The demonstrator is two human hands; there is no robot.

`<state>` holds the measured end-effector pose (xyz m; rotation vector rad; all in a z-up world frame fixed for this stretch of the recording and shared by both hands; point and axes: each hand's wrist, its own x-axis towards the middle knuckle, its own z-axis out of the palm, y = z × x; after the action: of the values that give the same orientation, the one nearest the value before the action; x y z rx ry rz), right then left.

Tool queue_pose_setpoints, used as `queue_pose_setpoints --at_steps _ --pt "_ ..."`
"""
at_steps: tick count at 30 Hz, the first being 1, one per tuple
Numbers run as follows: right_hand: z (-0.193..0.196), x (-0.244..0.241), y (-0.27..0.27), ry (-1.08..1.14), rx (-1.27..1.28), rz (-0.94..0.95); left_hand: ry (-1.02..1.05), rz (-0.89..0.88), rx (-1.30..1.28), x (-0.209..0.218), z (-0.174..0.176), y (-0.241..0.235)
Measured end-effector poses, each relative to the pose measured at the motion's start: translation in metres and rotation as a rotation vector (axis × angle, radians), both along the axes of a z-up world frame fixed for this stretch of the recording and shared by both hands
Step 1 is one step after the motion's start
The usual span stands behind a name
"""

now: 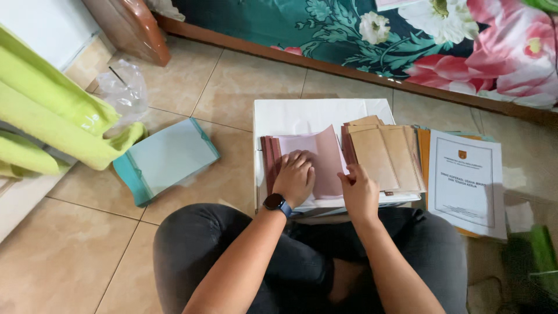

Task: The person sits cross-legged on the floor and repeatedly folds small rectangular paper sheets in half by hand. They handle the papers one at a time, folding each and placing it back onto the stack. The task continues with the same repetitive folding motion throughout the clip.

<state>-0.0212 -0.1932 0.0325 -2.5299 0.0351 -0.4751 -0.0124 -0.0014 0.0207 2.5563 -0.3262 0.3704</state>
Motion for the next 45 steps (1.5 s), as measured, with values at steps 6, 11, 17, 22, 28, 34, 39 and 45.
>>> queue_pose_setpoints --at_steps 6,11,17,22,28,34,39,45 --pt "-0.005 0.001 0.000 -0.067 -0.103 0.048 -0.071 -0.017 0.023 0.001 -0.007 0.003" --pt "0.020 -0.005 0.015 0.113 0.399 0.266 0.001 -0.027 0.008 -0.003 0.010 0.006" --pt "0.007 -0.008 0.031 -0.020 0.290 0.627 0.217 -0.018 -0.832 -0.021 0.055 0.025" --pt "-0.018 -0.001 0.027 -0.120 -0.134 0.688 -0.015 0.042 -0.228 0.008 0.000 0.029" --pt "-0.002 0.018 0.039 -0.233 -0.392 0.766 0.156 0.060 0.306 0.011 -0.020 0.018" --pt "-0.018 0.094 0.053 0.110 -0.672 0.738 0.070 0.130 0.392 0.015 -0.043 0.013" --pt "0.005 0.029 0.041 0.217 -0.693 0.708 0.122 0.158 0.298 0.019 -0.041 0.011" --pt "0.033 -0.061 0.002 0.341 -0.651 0.768 0.080 0.213 0.367 0.020 -0.052 0.007"
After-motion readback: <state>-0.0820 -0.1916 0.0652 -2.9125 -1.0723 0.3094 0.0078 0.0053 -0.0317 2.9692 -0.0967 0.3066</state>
